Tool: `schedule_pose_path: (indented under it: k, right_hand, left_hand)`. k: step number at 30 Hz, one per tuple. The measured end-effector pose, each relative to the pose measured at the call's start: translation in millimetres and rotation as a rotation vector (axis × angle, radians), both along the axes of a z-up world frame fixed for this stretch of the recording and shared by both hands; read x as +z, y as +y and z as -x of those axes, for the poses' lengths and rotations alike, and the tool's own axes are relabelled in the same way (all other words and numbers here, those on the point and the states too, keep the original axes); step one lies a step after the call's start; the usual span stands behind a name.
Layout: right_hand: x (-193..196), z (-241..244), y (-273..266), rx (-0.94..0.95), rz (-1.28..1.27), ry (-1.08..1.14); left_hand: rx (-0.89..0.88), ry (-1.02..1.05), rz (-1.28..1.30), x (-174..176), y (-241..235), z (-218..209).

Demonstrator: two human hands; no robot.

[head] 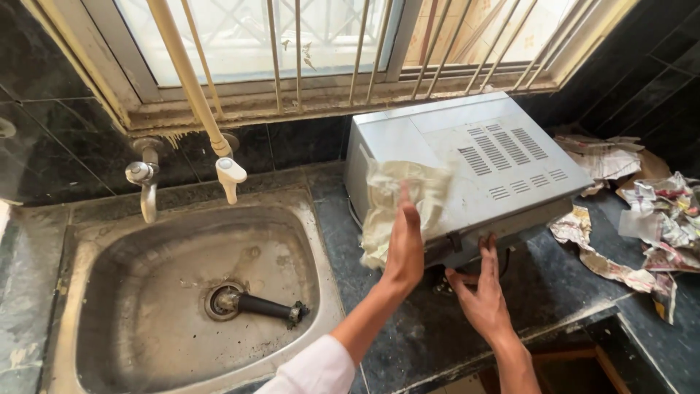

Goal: Cleaning the exterior and the area around the microwave oven using a cloth.

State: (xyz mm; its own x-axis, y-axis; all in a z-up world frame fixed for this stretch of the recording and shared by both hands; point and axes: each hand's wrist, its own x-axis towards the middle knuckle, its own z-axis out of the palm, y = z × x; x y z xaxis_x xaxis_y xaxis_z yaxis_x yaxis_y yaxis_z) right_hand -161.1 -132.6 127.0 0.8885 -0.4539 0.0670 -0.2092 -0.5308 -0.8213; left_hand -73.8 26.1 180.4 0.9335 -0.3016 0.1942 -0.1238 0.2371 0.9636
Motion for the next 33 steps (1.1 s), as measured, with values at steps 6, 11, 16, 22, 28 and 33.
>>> schedule_pose_path:
  k: [6, 11, 16, 22, 28, 33]
  right_hand:
    - [-5, 5, 0, 0.01, 0.056, 0.009]
    - [-1, 2, 4, 0.009, 0.087, 0.062]
    - [-10, 3, -2, 0.018, 0.114, 0.042]
    - [-9, -1, 6, -0.012, 0.085, 0.016]
    - [-14, 0, -3, -0.029, 0.086, 0.087]
    - [-12, -6, -2, -0.043, 0.022, 0.096]
  left_hand:
    - [0.335, -0.22, -0.17, -61, -40, -59]
    - [0.17, 0.277, 0.011, -136, -39, -107]
    - [0.161, 0.706, -0.086, -140, -43, -90]
    - [0.118, 0.144, 0.094, -101, -29, -97]
    - [0.033, 0.358, -0.035, -160, -19, -178]
    - [0.073, 0.295, 0.053, -247, -45, -177]
